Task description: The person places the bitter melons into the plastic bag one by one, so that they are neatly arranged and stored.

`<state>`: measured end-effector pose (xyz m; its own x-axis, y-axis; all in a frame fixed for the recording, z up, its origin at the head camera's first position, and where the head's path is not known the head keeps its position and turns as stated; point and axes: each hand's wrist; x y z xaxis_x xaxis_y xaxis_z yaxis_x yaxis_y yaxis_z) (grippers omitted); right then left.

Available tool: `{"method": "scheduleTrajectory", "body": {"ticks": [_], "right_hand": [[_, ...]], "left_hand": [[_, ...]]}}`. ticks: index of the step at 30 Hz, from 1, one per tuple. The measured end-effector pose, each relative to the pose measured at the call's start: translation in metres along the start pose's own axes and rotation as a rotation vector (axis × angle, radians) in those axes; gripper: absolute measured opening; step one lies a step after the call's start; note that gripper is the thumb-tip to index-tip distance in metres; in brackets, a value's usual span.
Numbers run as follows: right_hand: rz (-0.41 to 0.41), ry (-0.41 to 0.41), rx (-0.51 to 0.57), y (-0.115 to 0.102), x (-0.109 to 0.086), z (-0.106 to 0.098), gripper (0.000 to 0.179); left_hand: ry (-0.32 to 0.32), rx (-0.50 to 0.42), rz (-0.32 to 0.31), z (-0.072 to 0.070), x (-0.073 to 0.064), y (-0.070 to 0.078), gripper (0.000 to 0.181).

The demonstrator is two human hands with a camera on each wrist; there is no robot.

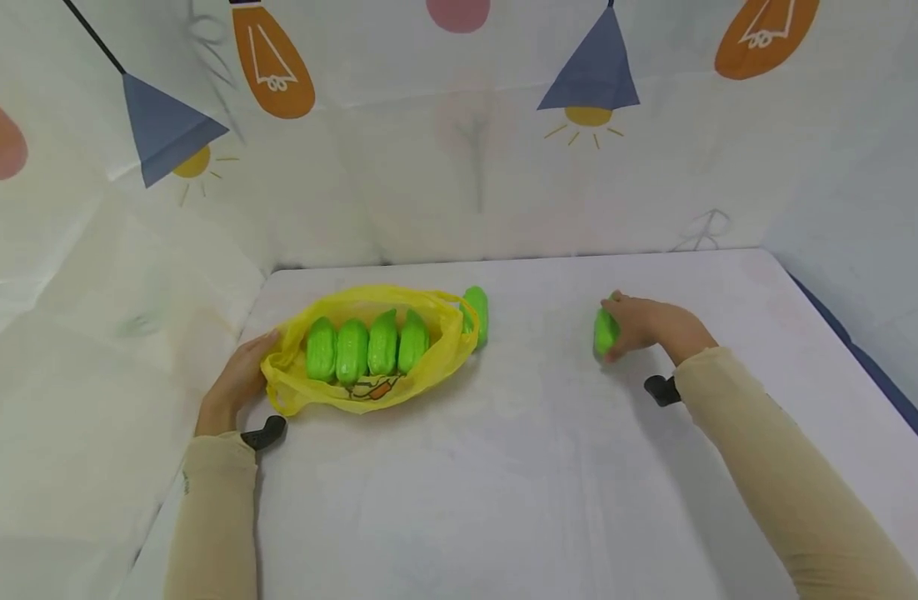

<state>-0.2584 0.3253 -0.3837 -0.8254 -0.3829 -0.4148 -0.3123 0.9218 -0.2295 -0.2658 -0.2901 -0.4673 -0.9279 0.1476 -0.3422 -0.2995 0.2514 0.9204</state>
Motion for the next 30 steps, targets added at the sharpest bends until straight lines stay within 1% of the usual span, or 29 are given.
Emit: {"method": "scheduleTrajectory", "body": {"ticks": [3, 6, 8, 10, 13, 16, 20, 22, 26, 30], "right_hand": [[-0.014, -0.006, 0.001, 0.002, 0.002, -0.002, 0.103], [-0.041, -0.001, -0.003, -0.003, 0.005, -0.011, 0.103], [-0.071, 0.019, -0.003, -0.013, 0.008, -0.020, 0.103], [-0.105, 0.049, -0.002, -0.027, 0.011, -0.032, 0.104], [-0.162, 0.100, -0.008, -0.056, 0.018, -0.050, 0.106], [-0.222, 0.137, -0.003, -0.088, 0.029, -0.062, 0.107], [-0.308, 0.171, 0.012, -0.130, 0.043, -0.069, 0.106], [-0.363, 0.181, -0.001, -0.152, 0.048, -0.069, 0.106], [-0.472, 0.152, -0.020, -0.196, 0.058, -0.061, 0.105], [-0.568, 0.078, -0.031, -0.234, 0.064, -0.049, 0.105]], "left_hand": [[-0.013, -0.028, 0.002, 0.004, -0.003, 0.001, 0.068], [-0.021, -0.058, 0.009, 0.008, -0.009, 0.007, 0.064], [-0.020, -0.062, 0.017, 0.010, -0.013, 0.011, 0.064], [-0.013, -0.067, 0.023, 0.011, -0.016, 0.014, 0.063], [-0.006, -0.069, 0.021, 0.010, -0.018, 0.018, 0.063], [-0.003, -0.066, 0.014, 0.008, -0.017, 0.018, 0.063], [-0.007, -0.058, 0.002, 0.006, -0.011, 0.012, 0.064], [-0.007, -0.058, -0.003, 0.004, -0.007, 0.007, 0.064], [-0.003, -0.065, -0.005, 0.000, 0.000, -0.001, 0.068], [0.000, -0.058, -0.002, 0.000, 0.002, -0.002, 0.075]]}}
Point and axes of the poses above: each hand's wrist, its own x-axis towards the middle knuckle, its own z-axis out of the palm, y = z × x, and after that the axes turned 5 degrees about -z, right-handed
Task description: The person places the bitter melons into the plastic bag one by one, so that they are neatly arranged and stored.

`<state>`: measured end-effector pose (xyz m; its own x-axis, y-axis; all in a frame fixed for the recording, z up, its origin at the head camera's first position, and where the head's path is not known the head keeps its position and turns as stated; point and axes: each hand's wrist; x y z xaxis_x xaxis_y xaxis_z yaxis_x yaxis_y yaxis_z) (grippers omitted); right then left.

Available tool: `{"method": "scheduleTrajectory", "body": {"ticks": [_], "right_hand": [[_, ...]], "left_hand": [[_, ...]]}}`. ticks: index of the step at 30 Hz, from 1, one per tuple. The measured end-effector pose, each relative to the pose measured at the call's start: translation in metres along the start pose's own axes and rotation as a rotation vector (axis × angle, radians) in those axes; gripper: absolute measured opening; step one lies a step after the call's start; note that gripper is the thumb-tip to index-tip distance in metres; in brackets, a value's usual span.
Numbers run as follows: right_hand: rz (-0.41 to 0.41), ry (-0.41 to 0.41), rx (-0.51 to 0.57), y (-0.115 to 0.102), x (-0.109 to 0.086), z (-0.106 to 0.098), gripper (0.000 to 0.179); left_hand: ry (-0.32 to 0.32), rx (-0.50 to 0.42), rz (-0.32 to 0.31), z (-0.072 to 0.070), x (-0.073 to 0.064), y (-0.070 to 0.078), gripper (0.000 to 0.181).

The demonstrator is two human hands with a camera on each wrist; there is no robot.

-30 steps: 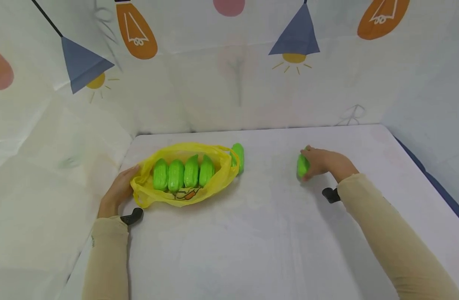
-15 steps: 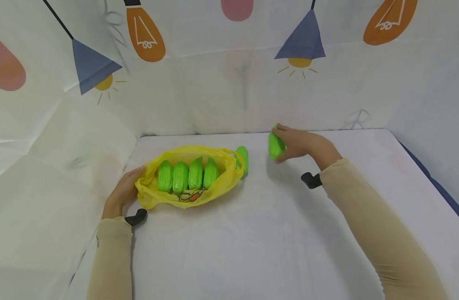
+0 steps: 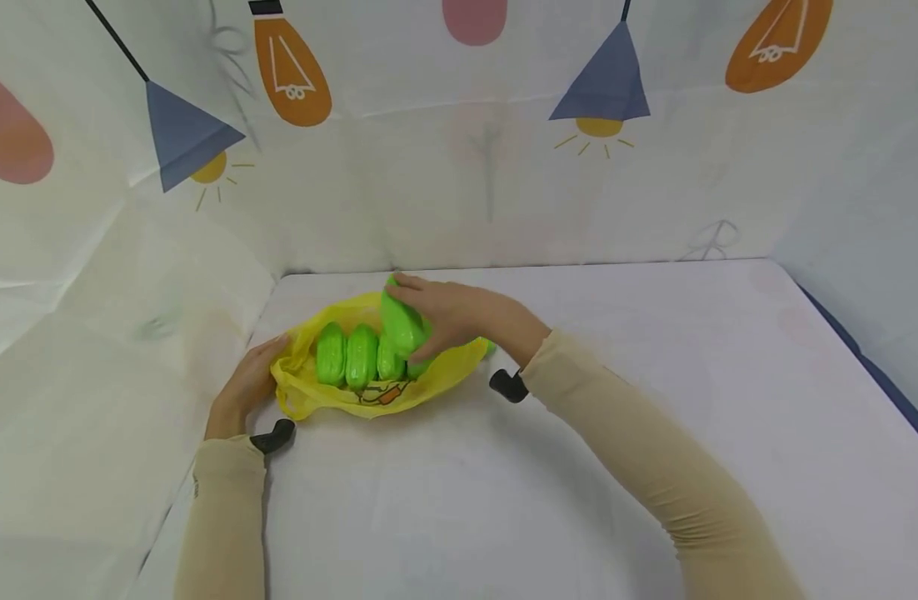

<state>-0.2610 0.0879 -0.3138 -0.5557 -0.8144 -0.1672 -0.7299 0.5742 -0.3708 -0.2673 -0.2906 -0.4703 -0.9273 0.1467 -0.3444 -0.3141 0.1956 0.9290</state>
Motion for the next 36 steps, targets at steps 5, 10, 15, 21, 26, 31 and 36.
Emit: {"method": "scheduleTrajectory", "body": {"ticks": [5, 10, 15, 21, 26, 31, 36], "right_hand": [[-0.081, -0.096, 0.001, -0.026, 0.025, 0.018, 0.105], [-0.058, -0.142, -0.004, -0.033, 0.046, 0.035, 0.104], [0.018, -0.134, 0.003, -0.027, 0.064, 0.048, 0.105], [0.081, -0.118, 0.005, -0.020, 0.078, 0.059, 0.107], [0.072, -0.084, 0.018, -0.022, 0.083, 0.067, 0.106], [0.077, -0.051, -0.087, -0.030, 0.090, 0.074, 0.107], [0.092, -0.041, -0.262, -0.039, 0.096, 0.082, 0.106]], "left_hand": [[0.007, 0.017, -0.006, 0.001, -0.001, 0.002, 0.079], [0.001, 0.008, 0.003, 0.001, -0.002, 0.002, 0.077], [-0.005, -0.017, 0.024, -0.001, -0.001, 0.000, 0.075], [-0.017, -0.018, 0.038, -0.001, -0.001, -0.001, 0.074], [-0.008, -0.001, 0.020, -0.001, 0.000, 0.000, 0.067], [0.005, 0.011, -0.001, 0.000, -0.001, 0.001, 0.068], [0.006, 0.012, 0.012, 0.003, -0.003, 0.001, 0.073]]}}
Point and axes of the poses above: each hand's wrist, its own x-axis towards the middle knuckle, its own z-axis out of the palm, y = z × x, and after that the axes turned 5 degrees about -z, right-handed
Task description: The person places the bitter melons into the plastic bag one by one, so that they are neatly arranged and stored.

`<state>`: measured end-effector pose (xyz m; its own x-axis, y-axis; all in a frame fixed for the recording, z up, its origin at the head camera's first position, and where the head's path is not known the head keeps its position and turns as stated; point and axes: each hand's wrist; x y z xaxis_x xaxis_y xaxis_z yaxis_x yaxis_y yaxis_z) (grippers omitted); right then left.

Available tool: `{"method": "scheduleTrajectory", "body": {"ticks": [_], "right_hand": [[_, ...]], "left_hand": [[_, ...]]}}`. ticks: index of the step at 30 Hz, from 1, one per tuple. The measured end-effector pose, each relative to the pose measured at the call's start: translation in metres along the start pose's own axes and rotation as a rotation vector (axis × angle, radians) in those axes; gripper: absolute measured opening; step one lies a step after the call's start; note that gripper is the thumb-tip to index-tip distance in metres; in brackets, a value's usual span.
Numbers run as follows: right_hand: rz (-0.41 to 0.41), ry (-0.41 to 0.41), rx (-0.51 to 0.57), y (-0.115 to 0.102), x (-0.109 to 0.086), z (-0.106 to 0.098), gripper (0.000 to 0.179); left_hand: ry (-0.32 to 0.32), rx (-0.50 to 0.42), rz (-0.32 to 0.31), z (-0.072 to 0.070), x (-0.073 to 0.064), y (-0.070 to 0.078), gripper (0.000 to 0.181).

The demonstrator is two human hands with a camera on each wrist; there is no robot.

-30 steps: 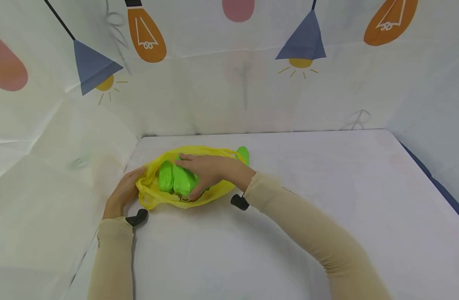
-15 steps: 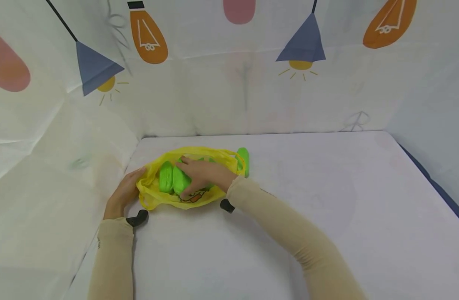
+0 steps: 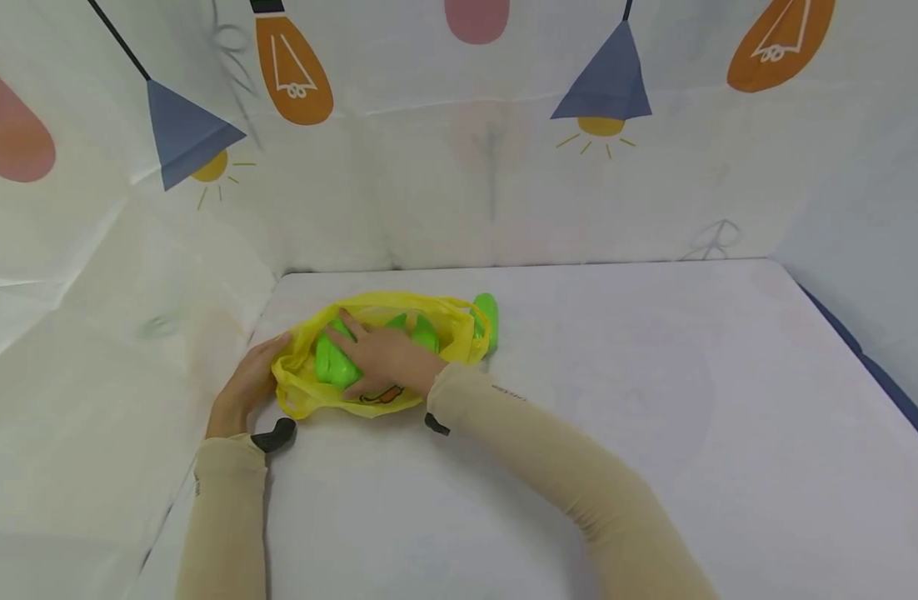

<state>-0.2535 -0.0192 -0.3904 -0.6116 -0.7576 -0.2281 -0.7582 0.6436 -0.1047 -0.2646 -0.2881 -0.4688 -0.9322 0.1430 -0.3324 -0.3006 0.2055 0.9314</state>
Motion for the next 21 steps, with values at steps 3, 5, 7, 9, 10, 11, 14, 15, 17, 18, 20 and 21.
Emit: {"method": "scheduleTrajectory", "body": {"ticks": [3, 5, 7, 9, 10, 11, 14, 15, 17, 18, 20, 21], "right_hand": [[0.009, 0.005, 0.011, -0.005, 0.003, 0.002, 0.104], [0.022, 0.006, 0.066, -0.005, 0.003, 0.003, 0.104], [0.045, 0.012, 0.103, -0.003, 0.001, 0.004, 0.104], [0.053, 0.023, 0.129, 0.001, -0.002, 0.004, 0.105], [0.053, 0.028, 0.136, 0.002, -0.003, 0.004, 0.106], [0.052, 0.034, 0.144, 0.004, -0.005, 0.003, 0.106], [0.030, 0.051, 0.146, 0.009, -0.009, 0.003, 0.107], [0.026, 0.054, 0.144, 0.010, -0.010, 0.003, 0.107], [0.022, 0.051, 0.129, 0.011, -0.012, 0.004, 0.107], [0.021, 0.047, 0.118, 0.012, -0.012, 0.005, 0.108], [0.021, 0.039, 0.105, 0.013, -0.013, 0.006, 0.108], [0.019, 0.036, 0.100, 0.013, -0.013, 0.007, 0.108]], "left_hand": [[-0.002, -0.014, 0.013, 0.000, -0.001, 0.001, 0.072], [-0.007, -0.037, 0.015, -0.001, -0.001, 0.002, 0.069], [-0.011, -0.046, 0.015, -0.001, 0.001, 0.002, 0.066], [-0.012, -0.053, 0.012, -0.001, 0.003, 0.002, 0.063], [-0.011, -0.048, 0.009, -0.001, 0.003, 0.002, 0.063], [-0.008, -0.039, 0.007, -0.002, 0.003, 0.002, 0.062], [-0.005, -0.023, -0.009, -0.002, 0.004, 0.002, 0.062], [-0.002, -0.016, -0.016, -0.002, 0.004, 0.002, 0.063], [0.002, -0.003, -0.021, -0.002, 0.004, 0.002, 0.066], [0.003, -0.002, -0.022, -0.002, 0.004, 0.002, 0.067], [0.007, 0.017, -0.017, -0.002, 0.003, 0.001, 0.072], [0.008, 0.017, -0.011, -0.001, 0.002, 0.000, 0.074]]}}
Point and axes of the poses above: each hand's wrist, its own x-axis towards the middle knuckle, its own z-axis out of the palm, y = z × x, and after that the axes turned 5 degrees about -z, right-handed
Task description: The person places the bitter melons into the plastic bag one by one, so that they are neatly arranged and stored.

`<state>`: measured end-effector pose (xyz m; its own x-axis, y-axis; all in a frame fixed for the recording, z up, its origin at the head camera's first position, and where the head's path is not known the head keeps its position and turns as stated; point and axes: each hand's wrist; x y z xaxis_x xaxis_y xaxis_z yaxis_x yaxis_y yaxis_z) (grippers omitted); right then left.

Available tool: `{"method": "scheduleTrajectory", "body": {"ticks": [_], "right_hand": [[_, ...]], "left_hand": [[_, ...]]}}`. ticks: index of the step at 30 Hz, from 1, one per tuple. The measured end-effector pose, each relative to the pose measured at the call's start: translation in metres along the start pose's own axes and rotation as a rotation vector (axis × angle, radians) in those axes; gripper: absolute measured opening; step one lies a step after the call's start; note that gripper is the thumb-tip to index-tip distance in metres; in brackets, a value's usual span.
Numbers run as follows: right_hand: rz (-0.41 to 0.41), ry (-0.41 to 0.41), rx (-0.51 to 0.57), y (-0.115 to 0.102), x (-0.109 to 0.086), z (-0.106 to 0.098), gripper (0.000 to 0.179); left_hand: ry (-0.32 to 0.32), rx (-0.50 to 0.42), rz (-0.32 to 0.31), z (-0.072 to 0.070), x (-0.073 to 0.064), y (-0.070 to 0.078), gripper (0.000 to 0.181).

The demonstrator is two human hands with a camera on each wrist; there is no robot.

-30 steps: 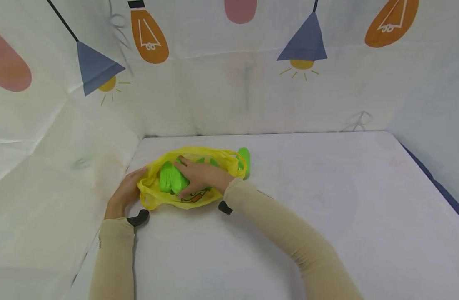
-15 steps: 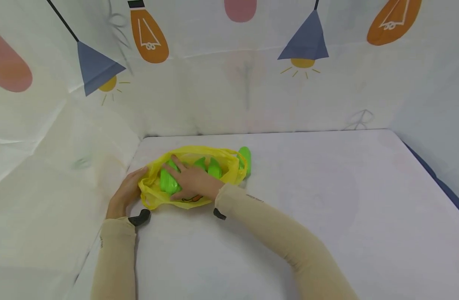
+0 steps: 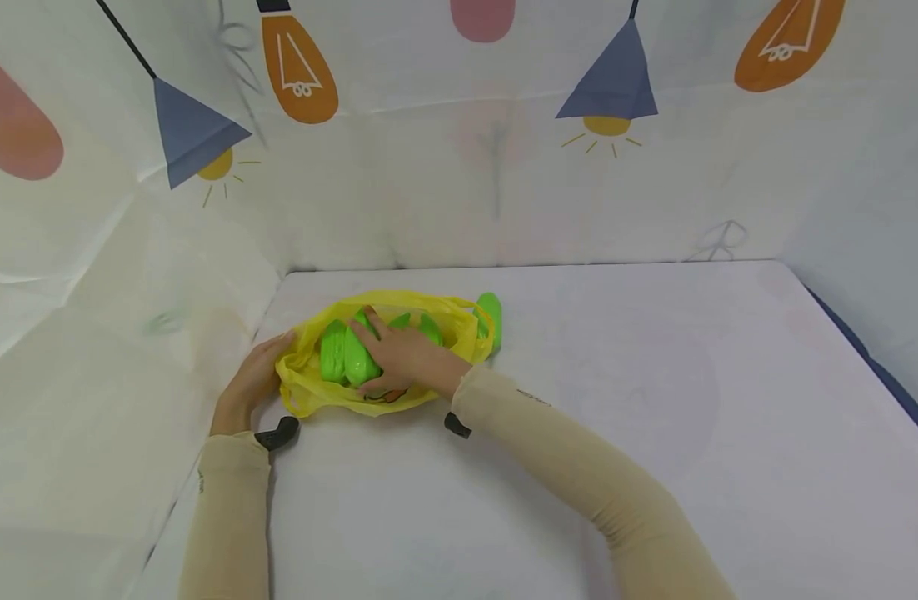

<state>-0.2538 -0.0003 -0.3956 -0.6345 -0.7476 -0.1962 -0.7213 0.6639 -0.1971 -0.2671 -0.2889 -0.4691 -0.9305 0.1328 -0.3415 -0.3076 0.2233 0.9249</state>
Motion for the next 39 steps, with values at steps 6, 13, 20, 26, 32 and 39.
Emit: {"method": "scheduleTrajectory", "body": {"ticks": [6, 13, 20, 26, 32, 39], "right_hand": [[0.016, -0.019, 0.056, 0.003, -0.003, -0.001, 0.109], [0.037, -0.004, 0.034, 0.013, -0.008, -0.003, 0.112], [0.020, 0.010, 0.025, 0.017, -0.011, -0.004, 0.113], [0.019, -0.022, -0.016, 0.016, -0.011, -0.002, 0.113], [0.019, -0.028, -0.006, 0.016, -0.012, -0.003, 0.114], [-0.003, -0.012, 0.019, 0.016, -0.023, -0.009, 0.111]], "left_hand": [[-0.006, -0.035, 0.022, 0.000, 0.000, -0.002, 0.074], [0.003, -0.013, 0.014, 0.000, 0.003, -0.001, 0.077], [0.000, -0.010, 0.003, -0.001, 0.003, 0.000, 0.076], [-0.003, -0.007, -0.007, 0.000, 0.001, 0.001, 0.079], [-0.006, -0.011, -0.008, 0.001, 0.001, 0.002, 0.077], [0.003, -0.012, -0.014, 0.001, 0.001, 0.001, 0.074]]}}
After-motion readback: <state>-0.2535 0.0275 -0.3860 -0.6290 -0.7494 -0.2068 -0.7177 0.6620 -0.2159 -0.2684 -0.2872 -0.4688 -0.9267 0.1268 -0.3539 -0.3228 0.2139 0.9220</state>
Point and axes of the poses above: each hand's wrist, its own x-axis towards the middle knuckle, its own z-axis out of the palm, y = z × x, and after that the axes turned 5 degrees about -z, right-handed
